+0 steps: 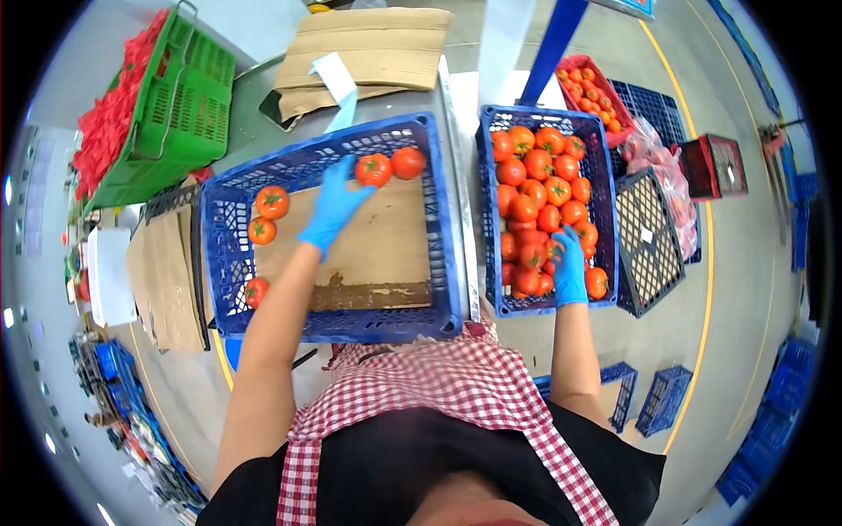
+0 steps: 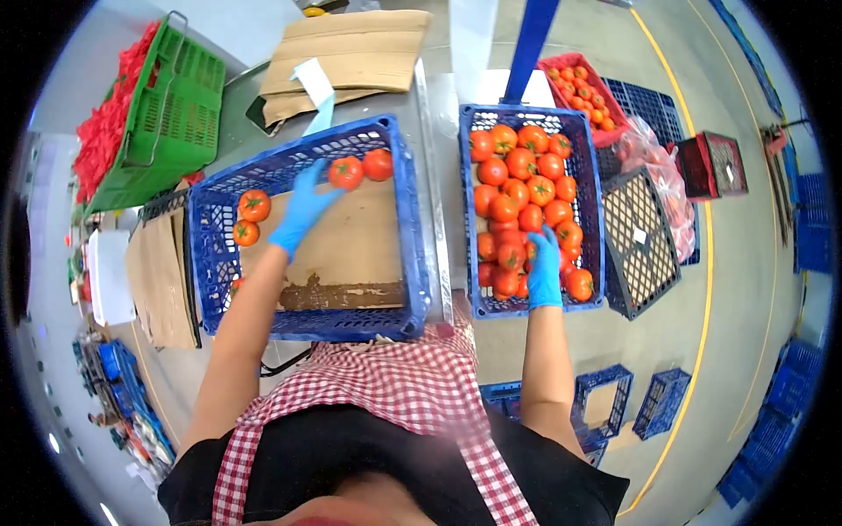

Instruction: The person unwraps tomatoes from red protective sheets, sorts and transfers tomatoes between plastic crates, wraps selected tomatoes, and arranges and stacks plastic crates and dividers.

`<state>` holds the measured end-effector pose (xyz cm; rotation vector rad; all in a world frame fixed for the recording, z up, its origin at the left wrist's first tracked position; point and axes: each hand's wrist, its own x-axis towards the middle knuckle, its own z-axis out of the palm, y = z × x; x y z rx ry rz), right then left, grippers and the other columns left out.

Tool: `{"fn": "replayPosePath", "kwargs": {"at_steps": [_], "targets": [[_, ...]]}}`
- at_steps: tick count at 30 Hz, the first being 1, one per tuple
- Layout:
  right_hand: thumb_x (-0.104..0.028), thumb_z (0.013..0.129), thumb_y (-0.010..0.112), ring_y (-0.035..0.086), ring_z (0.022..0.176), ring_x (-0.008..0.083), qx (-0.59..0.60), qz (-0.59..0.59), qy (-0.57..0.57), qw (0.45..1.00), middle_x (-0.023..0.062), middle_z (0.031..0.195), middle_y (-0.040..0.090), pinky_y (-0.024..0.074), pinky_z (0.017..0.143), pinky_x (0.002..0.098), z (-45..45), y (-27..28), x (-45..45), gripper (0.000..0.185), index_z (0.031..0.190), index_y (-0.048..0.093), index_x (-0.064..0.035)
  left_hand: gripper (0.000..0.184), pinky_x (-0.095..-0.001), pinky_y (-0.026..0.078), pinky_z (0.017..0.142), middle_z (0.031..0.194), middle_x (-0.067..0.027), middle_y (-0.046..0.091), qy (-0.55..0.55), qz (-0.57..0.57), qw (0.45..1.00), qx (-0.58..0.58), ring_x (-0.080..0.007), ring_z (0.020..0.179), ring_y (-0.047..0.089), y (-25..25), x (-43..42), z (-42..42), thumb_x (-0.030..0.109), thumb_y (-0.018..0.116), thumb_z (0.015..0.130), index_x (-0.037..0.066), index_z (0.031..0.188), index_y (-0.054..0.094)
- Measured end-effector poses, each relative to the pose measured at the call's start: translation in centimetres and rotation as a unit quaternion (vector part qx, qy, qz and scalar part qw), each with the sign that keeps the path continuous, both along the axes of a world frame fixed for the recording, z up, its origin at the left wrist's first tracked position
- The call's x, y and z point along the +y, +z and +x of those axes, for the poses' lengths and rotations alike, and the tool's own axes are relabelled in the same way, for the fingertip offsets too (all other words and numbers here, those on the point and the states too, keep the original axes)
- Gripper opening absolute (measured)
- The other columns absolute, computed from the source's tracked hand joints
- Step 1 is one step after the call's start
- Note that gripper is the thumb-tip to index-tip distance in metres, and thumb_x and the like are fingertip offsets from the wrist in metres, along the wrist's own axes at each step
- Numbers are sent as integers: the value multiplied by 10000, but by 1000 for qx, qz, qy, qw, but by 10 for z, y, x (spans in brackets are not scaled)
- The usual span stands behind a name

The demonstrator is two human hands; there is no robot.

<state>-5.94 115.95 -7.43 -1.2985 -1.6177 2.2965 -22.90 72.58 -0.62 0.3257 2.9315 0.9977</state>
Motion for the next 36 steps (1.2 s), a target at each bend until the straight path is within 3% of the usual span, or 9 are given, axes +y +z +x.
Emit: {"fn": "replayPosePath", "kwargs": {"at_steps": [6,8,13,16,20,21,28,31,36], "targets": [[-108,813,609,579,994,202,303,342,258,851,87,1099,607,455,870,323,-112,166,-137,418,1212,518,-18,707,-379,462,897,1240,-194,446,80,-118,989,-27,-339,1137,477,3,69,2,272,746,702,36,1283,419],[-168,819,611,606,937,184,288,485,426,707,108,1050,620,492,788,312,-136,193,-186,376,1149,543,-1,672,-378,482,874,1223,-168,473,100,177,961,-186,-324,1098,512,-9,49,-4,281,727,733,42,1278,416],[-203,784,606,615,904,273,-16,693,589,415,194,1003,609,522,659,430,-193,113,-260,386,1097,538,12,526,-428,508,841,1248,-163,491,122,715,542,-425,-323,1069,543,45,5,30,363,570,864,67,1276,433],[-200,765,604,598,894,376,-48,840,492,226,293,1064,568,516,619,501,-191,74,-285,400,1113,515,-23,559,-422,510,826,1287,-194,463,88,758,479,-435,-361,1077,531,79,-9,57,380,528,883,69,1327,392],[-184,782,587,626,848,377,-11,817,508,272,303,1019,592,518,594,479,-194,75,-280,327,1079,560,-50,567,-411,504,816,1313,-216,434,8,777,422,-468,-393,1077,526,82,-22,70,360,510,889,70,1354,366],[-156,776,591,633,779,258,-5,818,509,269,136,876,626,506,554,431,-200,63,-276,248,1009,548,-85,572,-414,502,813,1316,-220,430,37,768,461,-443,-396,1067,530,83,-21,74,356,510,887,70,1358,359],[-264,809,596,620,908,275,202,22,493,846,165,1028,616,495,811,400,-149,175,-179,405,1135,532,-32,685,-394,491,840,1342,-253,388,67,683,682,-253,-342,999,568,145,41,79,356,549,860,91,1415,246],[-383,846,547,568,1022,292,247,-524,234,781,149,1207,540,450,917,424,-99,170,-155,542,1262,453,-50,683,-393,447,929,1354,-190,390,-11,507,844,-174,-316,1121,514,154,77,92,285,617,833,88,1399,290],[-527,875,418,452,1190,321,258,-628,-55,732,150,1246,489,316,1042,484,-33,146,-120,599,1246,435,-56,684,-419,364,1013,1377,-183,366,-243,134,960,-33,-347,1242,413,137,167,110,201,703,758,76,1349,384]]}}
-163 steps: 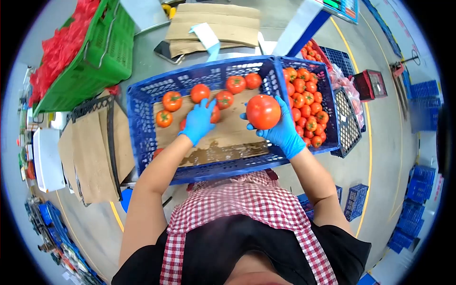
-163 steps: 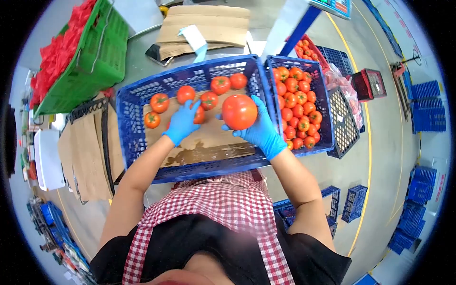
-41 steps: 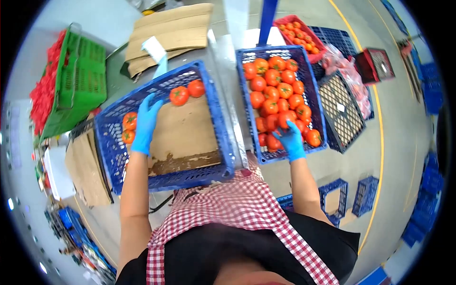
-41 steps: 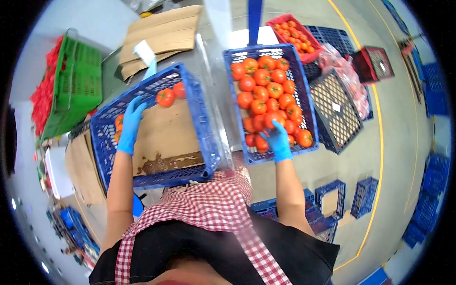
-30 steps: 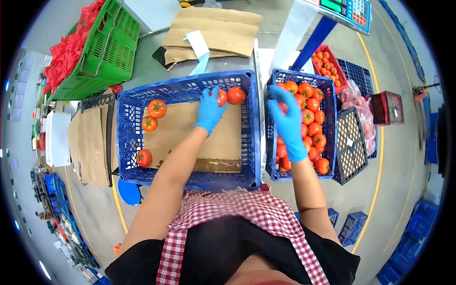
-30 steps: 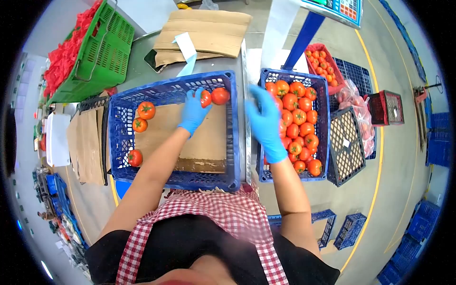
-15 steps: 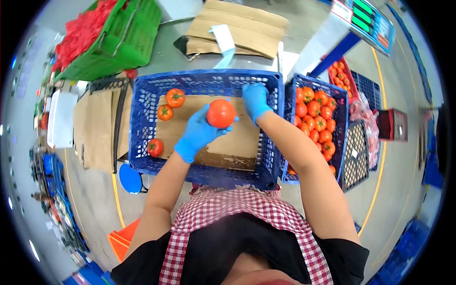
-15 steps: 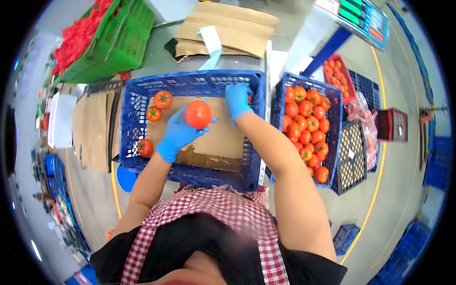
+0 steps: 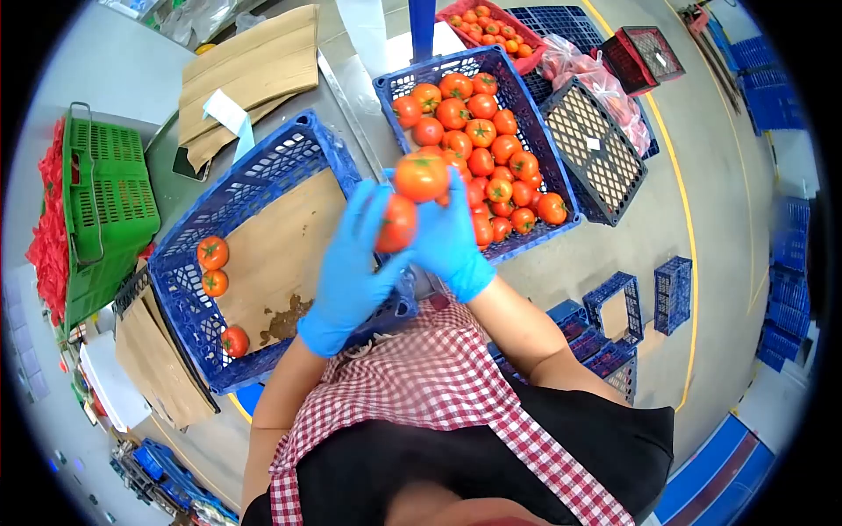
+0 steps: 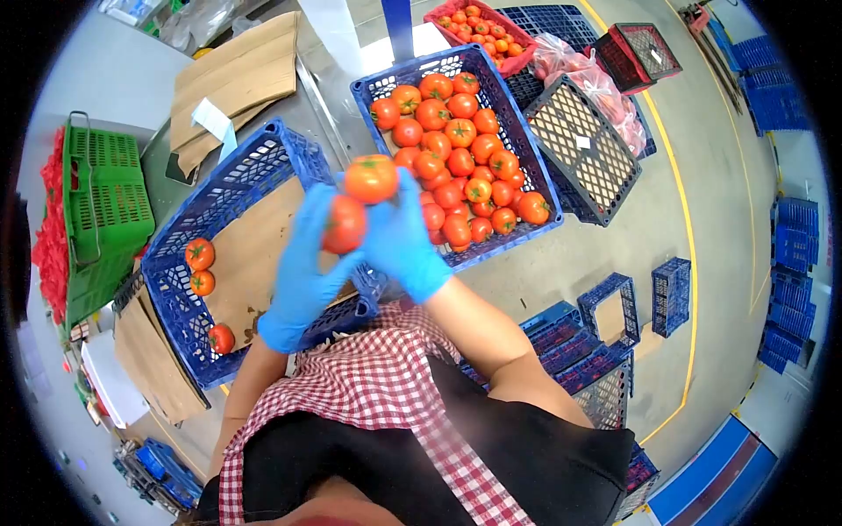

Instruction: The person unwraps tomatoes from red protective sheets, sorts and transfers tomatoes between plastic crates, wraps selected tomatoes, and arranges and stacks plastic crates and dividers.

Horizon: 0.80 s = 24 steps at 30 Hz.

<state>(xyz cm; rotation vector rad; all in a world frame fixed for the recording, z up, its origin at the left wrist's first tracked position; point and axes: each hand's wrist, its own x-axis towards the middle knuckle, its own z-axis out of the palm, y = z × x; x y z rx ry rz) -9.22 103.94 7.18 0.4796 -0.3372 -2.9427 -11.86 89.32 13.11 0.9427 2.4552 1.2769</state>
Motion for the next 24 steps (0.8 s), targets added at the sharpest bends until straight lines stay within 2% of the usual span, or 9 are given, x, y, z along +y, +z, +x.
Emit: {"fn": "replayPosePath", "kwargs": {"at_steps": [5,6,8,9,13,16,17,18,24], "targets": [[-534,873,409,470,1182,317,-45,207,-40,977,162,1272,478,361,1010,486,49,-67,81,611,1235,452,-44,659,-410,259,1081,1432,-173,309,-1,-79,997,-25,-332,1335,283,7,0,-8,150,684,765,104,1356,396],[-518,860,446,469,1185,311,-44,458,-11,888,155,1275,479,370,1005,481,60,-94,102,605,1241,456,-48,627,-401,259,1079,1408,-163,346,44,-106,993,30,-321,1322,303,-3,-20,-18,151,666,779,81,1345,406],[-488,840,499,457,1201,308,-104,511,-6,853,143,1297,465,367,1013,478,78,-133,134,611,1262,446,-50,610,-389,282,1063,1371,-161,385,124,-115,980,102,-306,1285,349,-22,-80,-45,144,659,786,52,1334,409],[-474,832,516,446,1212,311,-169,324,-27,931,140,1316,449,355,1026,481,82,-145,146,622,1277,431,-48,581,-393,300,1052,1346,-169,406,190,-113,969,107,-314,1259,375,-37,-117,-57,135,652,789,38,1314,424],[-397,775,619,505,1090,278,-403,393,97,821,91,1229,474,417,933,493,99,-166,161,504,1196,523,-136,566,-371,378,986,1297,-176,466,369,-169,912,55,-303,1162,476,-113,-286,-73,165,665,791,16,1290,443],[-361,754,606,560,696,210,-346,458,208,792,59,798,592,480,637,386,121,-242,211,307,996,596,-171,621,-378,391,972,1274,-201,487,423,-198,884,-30,-312,1165,482,-110,-371,-51,225,683,782,11,1306,427],[-222,777,570,563,915,243,-360,486,97,790,107,998,577,491,778,397,94,-195,174,323,1047,562,-45,654,-389,394,970,1261,-214,495,434,-175,879,-92,-321,1166,483,-93,-357,-41,259,689,778,14,1319,415],[-186,797,557,543,969,219,-316,657,17,684,111,1071,564,464,834,361,85,-215,185,347,1099,542,-14,713,-400,395,970,1278,-229,474,439,-176,875,-104,-344,1171,475,-108,-368,-34,287,695,771,31,1350,368],[-70,843,556,523,1031,182,-3,834,-82,545,90,1118,560,416,919,320,-47,9,-25,388,1221,498,-3,918,-465,452,893,1377,-244,333,453,-329,822,-105,-424,1152,465,-136,-356,-12,377,723,729,173,1443,184]]}}
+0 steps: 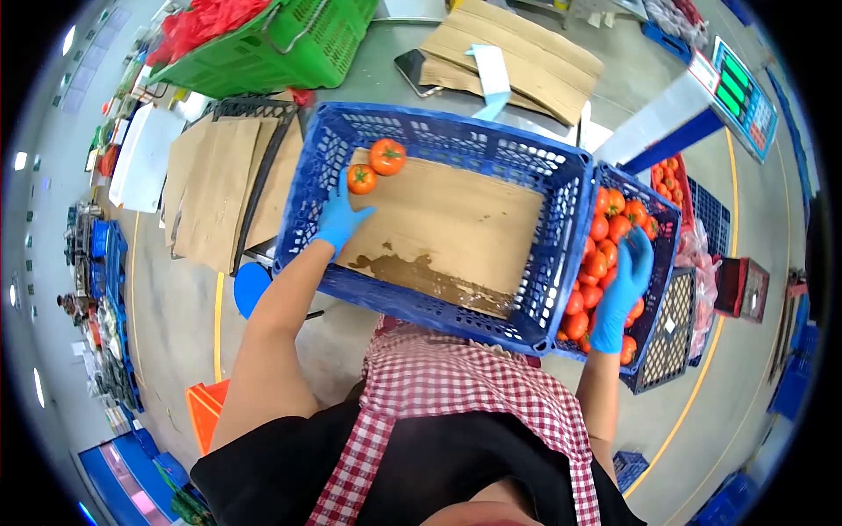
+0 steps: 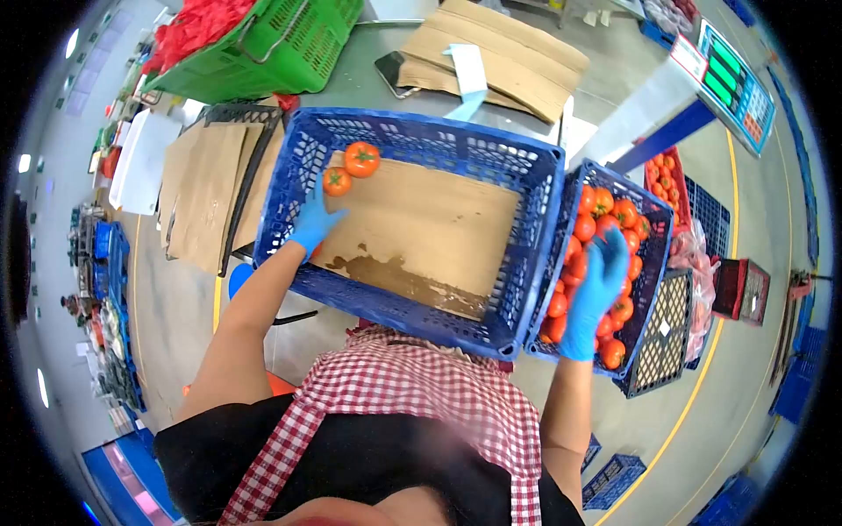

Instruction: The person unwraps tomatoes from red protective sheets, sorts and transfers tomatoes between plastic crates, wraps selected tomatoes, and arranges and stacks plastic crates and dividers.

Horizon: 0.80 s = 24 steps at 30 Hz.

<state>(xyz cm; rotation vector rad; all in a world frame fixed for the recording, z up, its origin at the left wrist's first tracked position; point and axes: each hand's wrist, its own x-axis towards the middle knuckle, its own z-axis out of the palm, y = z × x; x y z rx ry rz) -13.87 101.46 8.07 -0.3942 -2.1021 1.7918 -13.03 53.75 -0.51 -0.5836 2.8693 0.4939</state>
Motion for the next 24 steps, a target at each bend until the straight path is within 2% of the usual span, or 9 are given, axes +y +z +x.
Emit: {"fn": "replayPosePath", "kwargs": {"at_steps": [4,8,9,11,15,16,18,20,24], "targets": [[-88,785,609,535,1095,241,54,99,361,926,130,1211,542,414,944,349,-43,40,-143,519,1281,466,-38,855,-469,514,732,1332,-212,376,-131,-120,982,58,-413,1089,505,8,5,-32,364,736,691,215,1404,287],[-49,729,612,462,1164,376,81,292,474,827,205,1330,409,412,960,425,-89,-19,-269,650,1342,427,-164,600,-377,498,731,1134,-160,542,-48,64,989,125,-280,925,584,-33,-10,-50,414,641,786,99,1256,442],[-47,730,599,454,1160,403,88,340,471,809,207,1350,384,417,953,433,-95,-34,-289,630,1323,444,-192,596,-345,491,683,1059,-150,560,54,272,956,96,-245,851,583,-20,-13,-50,448,617,796,90,1243,453],[-43,732,573,437,1153,457,99,429,464,769,210,1389,334,428,940,447,-103,-62,-321,597,1286,479,-249,606,-283,477,586,910,-129,597,240,634,735,25,-177,704,582,41,-9,-43,517,569,815,74,1218,474],[-57,714,590,435,1132,462,31,408,482,775,203,1397,305,461,892,455,-111,-87,-347,573,1240,511,-270,721,-226,401,450,749,-103,576,154,840,517,-58,-134,502,468,100,-19,-16,640,376,853,50,1256,472],[-113,737,616,495,1084,405,14,379,441,814,173,1331,406,480,873,427,-106,-86,-347,498,1213,520,-220,749,-232,399,472,820,-116,598,121,857,496,-72,-135,542,483,103,-21,-13,661,347,849,53,1269,469],[-183,768,620,532,1046,363,-225,-29,439,870,148,1276,468,481,878,424,-102,-77,-334,467,1219,503,-176,743,-233,408,507,850,-112,605,199,782,590,-4,-135,576,494,122,0,-8,655,341,856,52,1271,467],[-391,812,620,580,1010,299,-346,-430,395,734,122,1196,547,484,876,437,-99,-75,-304,567,1264,441,-99,650,-236,440,615,980,-89,599,107,716,688,43,-122,753,545,117,9,-6,562,417,883,57,1291,448],[-586,781,571,479,1161,349,-272,-703,308,581,172,1300,455,411,937,531,-54,-11,-236,753,1315,384,-89,683,-276,464,830,1251,-86,492,-26,602,781,164,-194,1116,506,135,73,-10,227,758,743,81,1319,421]]}}
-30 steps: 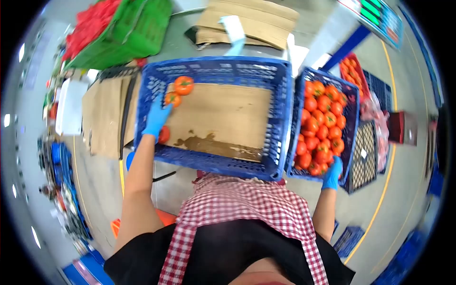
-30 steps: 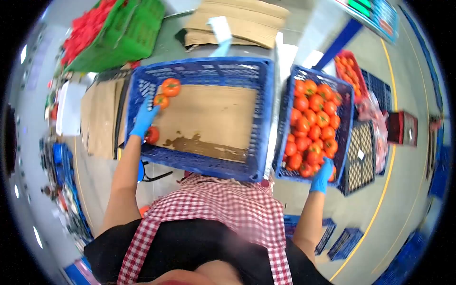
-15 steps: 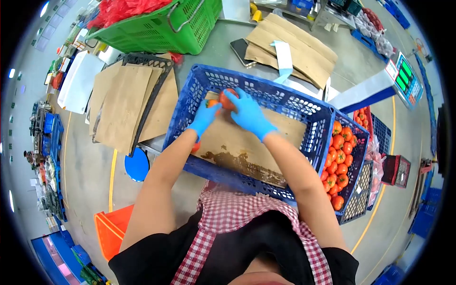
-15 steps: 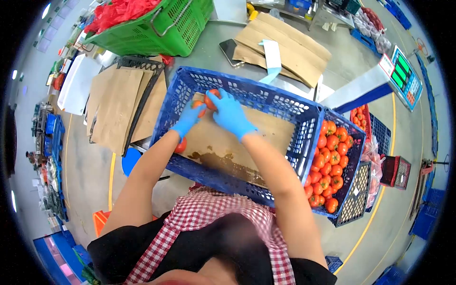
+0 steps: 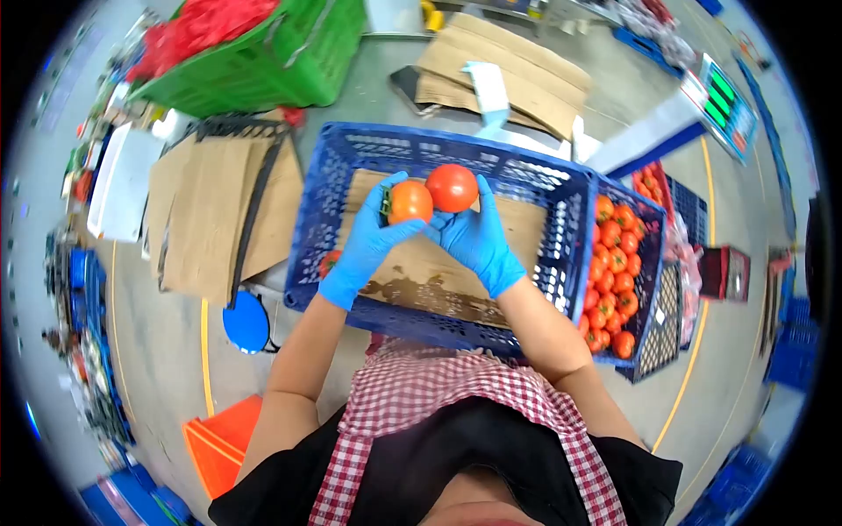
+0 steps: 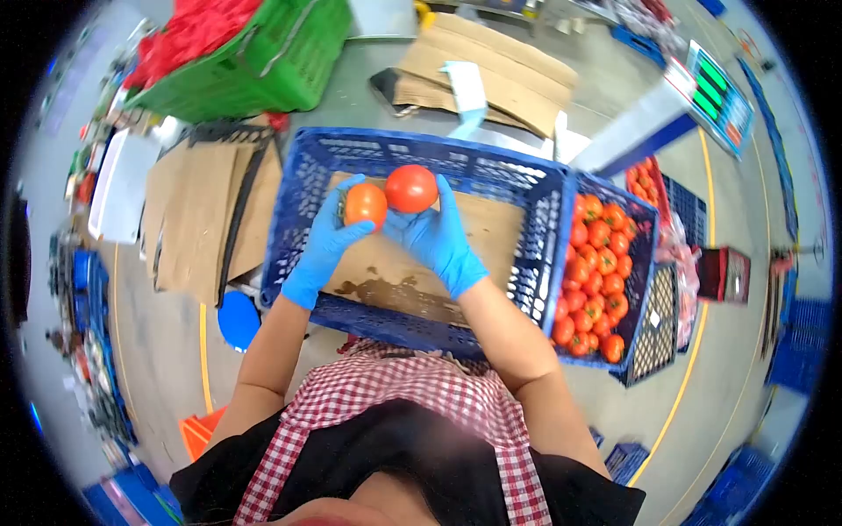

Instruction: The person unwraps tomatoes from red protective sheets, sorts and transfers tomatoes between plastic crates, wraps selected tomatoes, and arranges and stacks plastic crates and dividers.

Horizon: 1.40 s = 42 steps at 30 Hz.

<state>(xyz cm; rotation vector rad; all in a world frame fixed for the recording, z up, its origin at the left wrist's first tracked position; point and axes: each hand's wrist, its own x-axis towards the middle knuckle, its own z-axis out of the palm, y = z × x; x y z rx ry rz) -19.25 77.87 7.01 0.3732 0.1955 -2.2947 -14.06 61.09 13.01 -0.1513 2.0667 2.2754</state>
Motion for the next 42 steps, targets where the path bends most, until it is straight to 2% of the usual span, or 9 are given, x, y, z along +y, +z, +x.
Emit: {"fn": "replayPosePath", "kwargs": {"at_steps": [9,12,15,17,19,26,33,37,42], "targets": [[-675,764,473,374,1247,389,-3,-87,-206,975,195,1372,371,269,980,638,57,39,170,814,1347,351,-121,520,-349,452,893,1309,-101,480,-59,-309,949,-9,-208,1106,508,-11,45,-11,182,632,846,60,1316,447],[-617,796,458,410,1234,336,82,19,-302,949,178,1331,422,302,1010,549,71,26,249,745,1324,369,-99,663,-453,446,902,1234,-211,500,-148,-678,695,-189,-377,1116,496,-96,-52,14,420,705,721,99,1263,498],[-596,820,447,384,1266,287,169,238,-318,902,152,1352,408,313,1046,432,78,-22,334,721,1323,366,-85,675,-460,484,834,1148,-185,538,-213,-754,568,-251,-383,1112,497,-118,-78,46,413,751,646,106,1204,527],[-565,831,464,359,1285,292,326,685,-151,633,128,1374,386,331,1020,477,92,-76,378,691,1327,366,-94,695,-456,497,812,1133,-172,543,-220,-792,519,-234,-388,1119,490,-119,-73,48,408,773,607,110,1186,531],[-557,791,533,394,1237,306,-15,271,-325,906,93,1362,389,363,960,523,100,-83,399,719,1340,365,-124,631,-438,509,793,1083,-170,589,-229,-770,540,-252,-366,1023,557,-118,-75,42,344,782,581,86,1114,565],[-475,750,650,504,1062,252,-122,360,-262,887,114,1170,527,425,900,418,111,-162,417,620,1224,515,-99,501,-318,507,760,976,-119,620,-61,-427,856,-285,-196,868,601,-75,-42,12,217,767,662,1,1081,598],[-338,750,712,492,745,165,-128,411,-274,860,52,835,545,442,702,281,74,-198,390,388,995,572,-71,527,-326,482,827,1109,-104,593,-58,-313,917,-242,-201,978,583,-16,57,-22,260,696,751,47,1212,553],[-220,769,698,553,905,178,0,633,-250,733,106,1014,589,470,758,277,35,-219,383,457,1132,564,23,505,-336,478,853,1144,-97,582,-72,-205,949,-228,-214,1027,575,6,103,-30,294,646,793,56,1226,545],[-107,805,611,585,873,149,83,619,-210,752,93,968,639,475,754,263,32,-183,375,340,1120,586,19,440,-383,492,867,1211,-115,559,-55,32,969,-240,-223,1104,556,19,163,-34,281,551,879,-4,1213,527]]}}
